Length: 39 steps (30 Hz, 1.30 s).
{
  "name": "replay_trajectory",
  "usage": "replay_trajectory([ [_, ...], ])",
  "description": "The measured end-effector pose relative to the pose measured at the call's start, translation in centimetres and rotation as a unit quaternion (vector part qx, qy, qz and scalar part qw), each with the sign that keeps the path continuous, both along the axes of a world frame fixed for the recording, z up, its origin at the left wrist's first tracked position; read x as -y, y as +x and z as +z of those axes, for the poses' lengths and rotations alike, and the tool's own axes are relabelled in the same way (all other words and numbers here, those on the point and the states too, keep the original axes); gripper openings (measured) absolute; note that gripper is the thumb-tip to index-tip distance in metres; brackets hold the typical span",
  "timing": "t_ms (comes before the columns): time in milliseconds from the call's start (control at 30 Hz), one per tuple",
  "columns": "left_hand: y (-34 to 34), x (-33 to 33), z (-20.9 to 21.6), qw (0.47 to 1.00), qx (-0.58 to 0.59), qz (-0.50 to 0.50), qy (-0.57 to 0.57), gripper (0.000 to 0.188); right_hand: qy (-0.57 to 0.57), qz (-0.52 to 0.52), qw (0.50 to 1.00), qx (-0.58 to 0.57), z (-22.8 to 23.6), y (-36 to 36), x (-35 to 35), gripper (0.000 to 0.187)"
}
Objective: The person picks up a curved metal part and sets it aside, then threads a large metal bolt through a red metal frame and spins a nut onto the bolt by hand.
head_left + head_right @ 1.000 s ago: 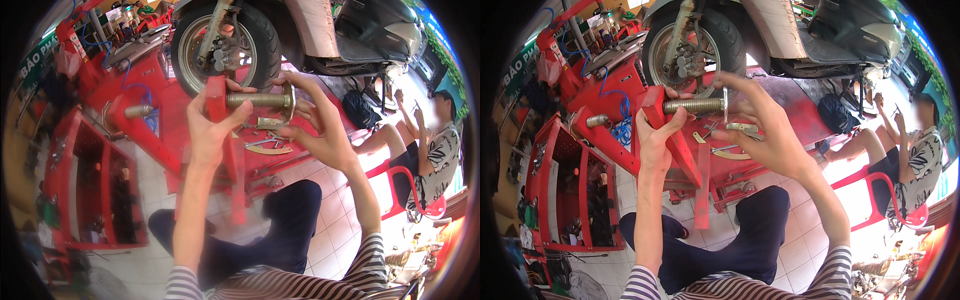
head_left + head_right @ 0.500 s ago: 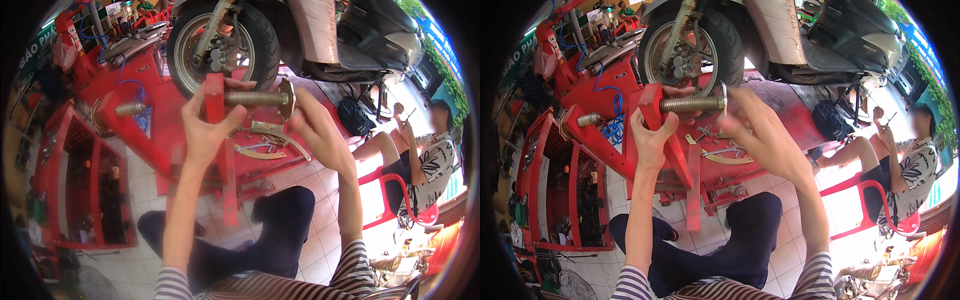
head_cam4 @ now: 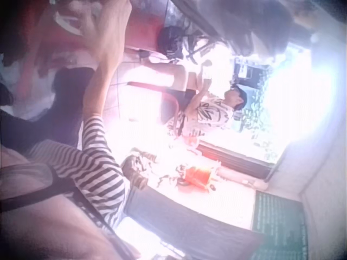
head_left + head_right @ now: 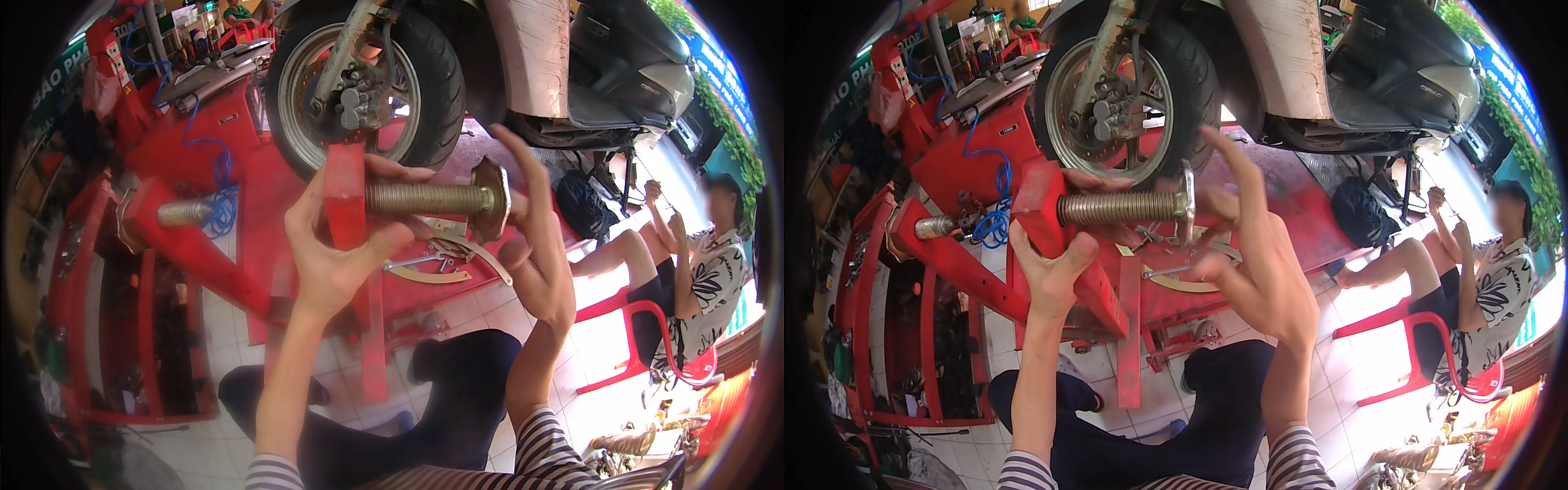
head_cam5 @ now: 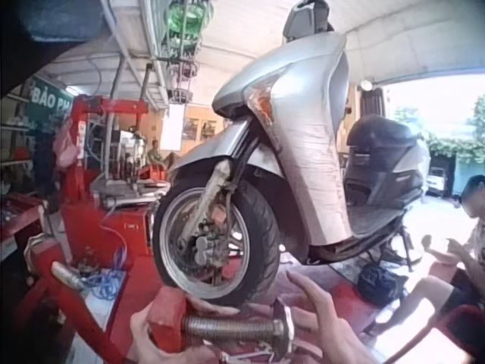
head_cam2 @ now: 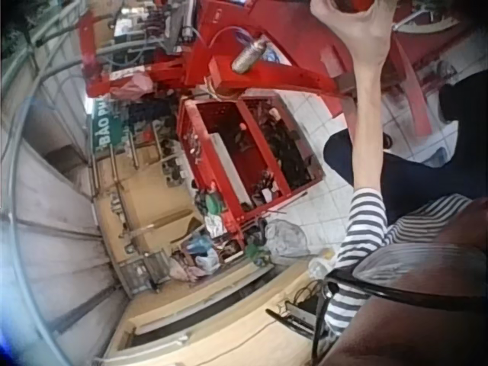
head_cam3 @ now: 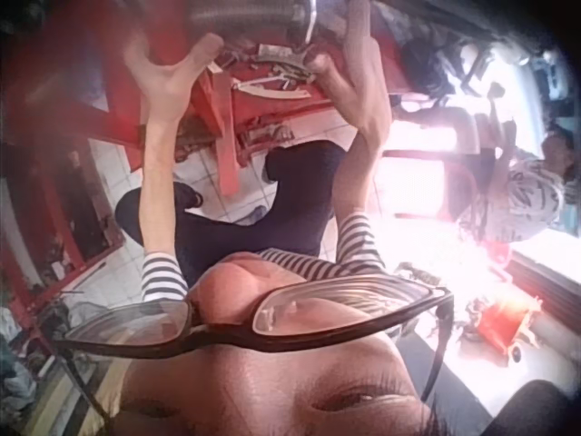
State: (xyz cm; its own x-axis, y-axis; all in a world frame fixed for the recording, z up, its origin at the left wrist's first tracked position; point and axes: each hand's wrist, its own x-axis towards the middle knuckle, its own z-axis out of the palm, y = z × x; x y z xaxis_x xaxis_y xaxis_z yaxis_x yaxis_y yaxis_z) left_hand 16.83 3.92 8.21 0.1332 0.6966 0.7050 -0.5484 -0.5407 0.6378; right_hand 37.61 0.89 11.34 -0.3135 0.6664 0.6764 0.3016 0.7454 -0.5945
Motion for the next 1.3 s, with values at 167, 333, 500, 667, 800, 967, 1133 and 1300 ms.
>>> replay_trajectory([
  [167, -0.1, 0.2, 0.0, 1.000, -0.001, 0.017, 0.003, 0.051, 0.042, -0.020, 0.999, -0.018, -0.4, -0.9, -0.4, 0.107],
  [333, 0.2, 0.1, -0.4, 0.998, -0.018, 0.057, 0.003, 0.048, 0.040, -0.016, 0.998, -0.040, -0.6, -1.2, -0.5, 0.107],
  [500, -0.2, 0.5, -1.0, 0.993, -0.053, 0.103, -0.029, 0.050, -0.110, -0.024, 0.991, -0.066, 0.1, -0.9, 1.9, 0.110],
  [667, -1.0, 0.8, -3.6, 0.990, -0.093, 0.097, -0.038, 0.056, 0.087, -0.021, 0.994, -0.058, -0.2, -1.6, -0.4, 0.099],
  [800, -1.0, 1.6, -3.6, 0.989, -0.104, 0.101, -0.008, 0.054, 0.045, -0.016, 0.995, -0.085, -0.4, -1.6, 0.3, 0.093],
  [967, -2.2, 3.0, -4.9, 0.982, -0.148, 0.114, -0.015, 0.051, 0.051, -0.021, 0.995, -0.088, 0.0, -1.9, 0.5, 0.081],
  [1133, -3.3, 3.9, -4.8, 0.962, -0.235, 0.124, -0.059, 0.047, 0.093, 0.011, 0.990, -0.104, -0.3, -2.1, -0.1, 0.070],
  [1300, -3.9, 3.9, -5.3, 0.965, -0.220, 0.113, -0.093, 0.044, -0.069, -0.072, 0.985, -0.142, 0.2, -2.3, 0.9, 0.075],
])
